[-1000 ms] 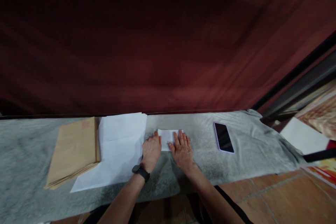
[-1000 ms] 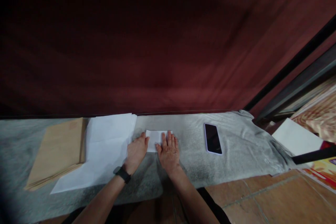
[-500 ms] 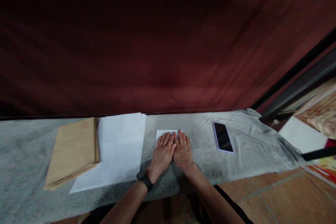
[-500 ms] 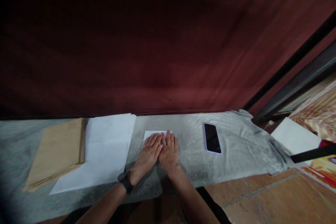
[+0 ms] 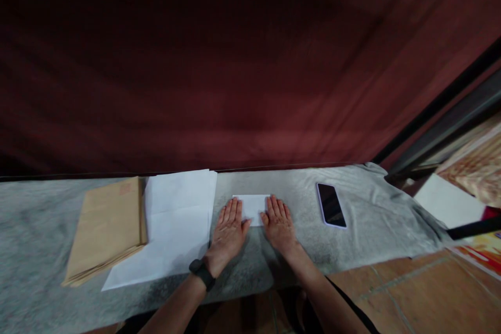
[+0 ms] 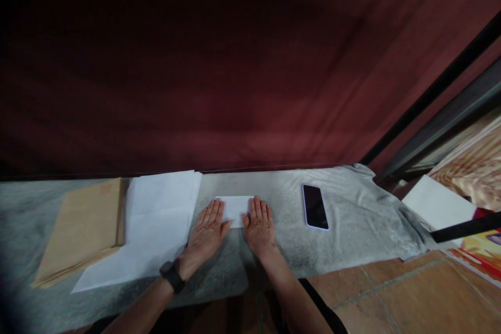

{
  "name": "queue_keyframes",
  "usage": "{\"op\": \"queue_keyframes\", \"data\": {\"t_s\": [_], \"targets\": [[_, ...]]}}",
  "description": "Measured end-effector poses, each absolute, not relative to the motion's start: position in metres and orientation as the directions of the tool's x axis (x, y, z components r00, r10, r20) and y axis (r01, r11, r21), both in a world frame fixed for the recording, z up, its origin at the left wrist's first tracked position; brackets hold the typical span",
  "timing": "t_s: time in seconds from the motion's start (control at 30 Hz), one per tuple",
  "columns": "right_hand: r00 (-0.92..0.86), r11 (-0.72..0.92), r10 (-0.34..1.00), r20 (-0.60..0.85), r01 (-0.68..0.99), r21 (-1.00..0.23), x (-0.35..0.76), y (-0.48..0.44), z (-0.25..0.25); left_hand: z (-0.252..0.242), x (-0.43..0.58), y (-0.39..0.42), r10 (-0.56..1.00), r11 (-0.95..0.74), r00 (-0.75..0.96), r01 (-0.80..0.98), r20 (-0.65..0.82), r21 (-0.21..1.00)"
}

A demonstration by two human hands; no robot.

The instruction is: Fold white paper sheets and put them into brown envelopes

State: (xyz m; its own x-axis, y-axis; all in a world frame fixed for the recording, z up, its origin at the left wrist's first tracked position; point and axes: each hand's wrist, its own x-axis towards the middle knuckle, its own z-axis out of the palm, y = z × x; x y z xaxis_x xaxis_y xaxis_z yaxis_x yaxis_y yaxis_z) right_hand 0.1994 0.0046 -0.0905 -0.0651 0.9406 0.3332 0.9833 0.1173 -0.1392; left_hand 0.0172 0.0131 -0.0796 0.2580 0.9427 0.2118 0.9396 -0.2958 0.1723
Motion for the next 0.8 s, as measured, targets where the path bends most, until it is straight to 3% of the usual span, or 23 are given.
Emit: {"op": "queue_keyframes", "data": {"t_s": [0.2, 0.37, 0.43, 0.67, 0.8], "targets": [[-0.045, 0.111, 0.936, 0.35, 0.979, -0.169, 0.202, 0.001, -0.08, -0.081, 0.014, 0.012, 0.955, -0.246, 0.208, 0.954, 0.212, 0.17], [-0.294, 0.363, 0.901, 0.32, 0.914, -0.182, 0.191, -0.007, -0.077, -0.08, 0.014, 0.012, 0.955, -0.245, 0.203, 0.951, 0.217, 0.188], [-0.329, 0.392, 0.897, 0.296, 0.902, -0.183, 0.188, -0.01, -0.079, -0.079, 0.013, 0.015, 0.956, -0.245, 0.194, 0.941, 0.221, 0.234], [-0.352, 0.38, 0.92, 0.172, 0.909, -0.172, 0.187, -0.006, -0.071, -0.075, 0.007, 0.028, 0.965, -0.211, 0.069, 0.774, 0.251, 0.597], [-0.358, 0.379, 0.923, 0.142, 0.91, -0.169, 0.186, -0.006, -0.065, -0.073, 0.009, 0.032, 0.986, -0.087, -0.07, 0.561, 0.152, 0.823]]}}
